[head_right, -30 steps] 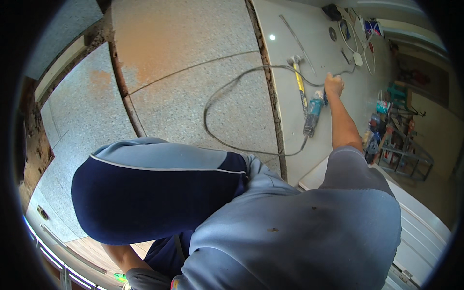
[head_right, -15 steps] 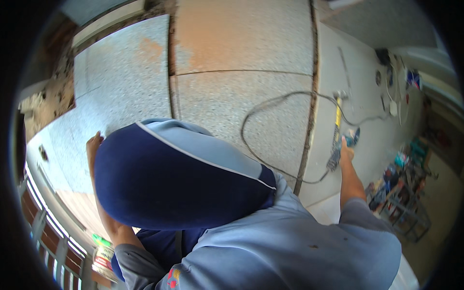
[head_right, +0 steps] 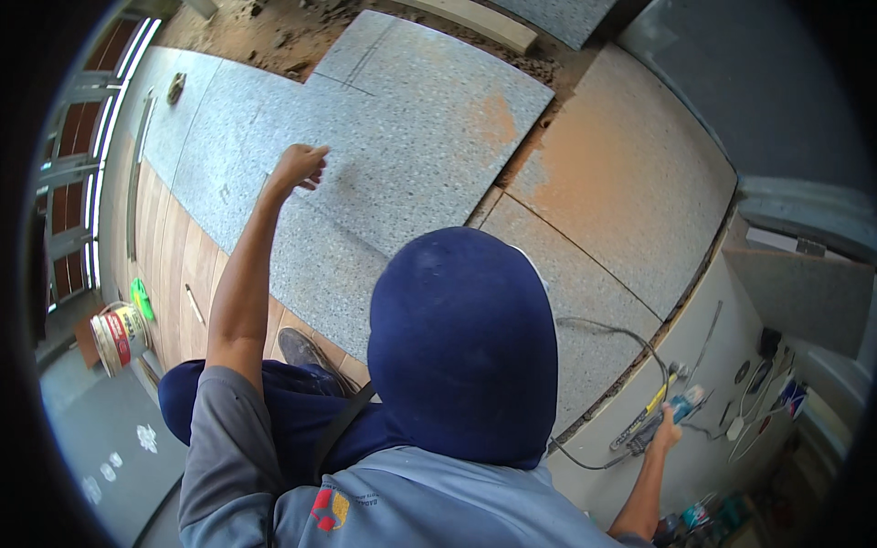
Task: Using an angle grinder to cut floor tiles to size.
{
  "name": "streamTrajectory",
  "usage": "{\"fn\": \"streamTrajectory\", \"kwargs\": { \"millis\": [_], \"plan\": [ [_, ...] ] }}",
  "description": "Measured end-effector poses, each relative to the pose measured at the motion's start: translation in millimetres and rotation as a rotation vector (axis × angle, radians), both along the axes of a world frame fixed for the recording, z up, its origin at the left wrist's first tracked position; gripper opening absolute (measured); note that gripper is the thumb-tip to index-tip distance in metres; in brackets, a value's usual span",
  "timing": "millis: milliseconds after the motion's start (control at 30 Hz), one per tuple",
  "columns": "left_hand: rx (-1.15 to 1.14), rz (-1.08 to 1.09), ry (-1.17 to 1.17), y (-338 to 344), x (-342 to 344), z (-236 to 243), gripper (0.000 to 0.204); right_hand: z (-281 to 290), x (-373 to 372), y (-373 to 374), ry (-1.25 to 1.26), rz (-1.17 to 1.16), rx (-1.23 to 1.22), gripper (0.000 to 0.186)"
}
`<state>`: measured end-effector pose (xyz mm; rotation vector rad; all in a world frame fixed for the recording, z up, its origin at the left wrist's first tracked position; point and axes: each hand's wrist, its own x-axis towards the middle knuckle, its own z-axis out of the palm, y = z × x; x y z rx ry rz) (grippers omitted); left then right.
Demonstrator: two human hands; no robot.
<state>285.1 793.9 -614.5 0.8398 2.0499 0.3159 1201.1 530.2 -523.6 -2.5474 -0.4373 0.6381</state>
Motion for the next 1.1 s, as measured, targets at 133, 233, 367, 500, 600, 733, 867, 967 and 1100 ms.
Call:
{"fn": "streamTrajectory", "kwargs": {
  "millis": [133, 233, 367, 500, 600, 733, 867, 967, 1100],
  "plan": [
    [-0.005, -0.159, -0.218, 18.4, 80.0, 11.5, 0.047, 46.3, -96.4, 134.1, 0.107, 0.371, 0.134, 0.044],
    [0.044, -0.327, -0.384, 18.8, 158.4, 28.5, 0.046, 61.1, -198.1, 220.6, 0.281, 0.533, 0.174, 0.039],
    [0.157, -0.354, -0.782, 0.4, 237.6, 59.0, 0.054, 62.2, -335.1, 298.5, 0.540, 0.797, 0.274, 0.047],
    [0.324, -0.386, -0.881, -23.8, 272.0, 67.4, 0.055, 53.4, -440.3, 333.6, 0.727, 1.007, 0.340, 0.049],
    [0.461, -0.461, -0.992, -30.2, 265.0, 60.1, 0.058, 37.6, -488.7, 350.7, 0.545, 1.144, 0.309, 0.053],
    [0.291, -0.477, -0.474, -46.5, 213.0, 49.9, 0.055, 5.6, -497.7, 358.9, 0.073, 1.267, 0.222, 0.054],
    [0.258, -0.362, -0.255, -65.1, 136.8, 42.0, 0.058, -31.8, -461.9, 361.2, -0.321, 1.250, 0.221, 0.055],
    [0.129, -0.315, -0.149, -74.5, 81.7, 45.8, 0.054, -50.6, -430.4, 369.7, -0.548, 1.216, 0.160, 0.056],
    [0.056, -0.235, -0.056, -72.1, 29.1, 62.6, 0.052, -66.8, -403.8, 371.5, -0.642, 1.215, 0.074, 0.062]
  ]
}}
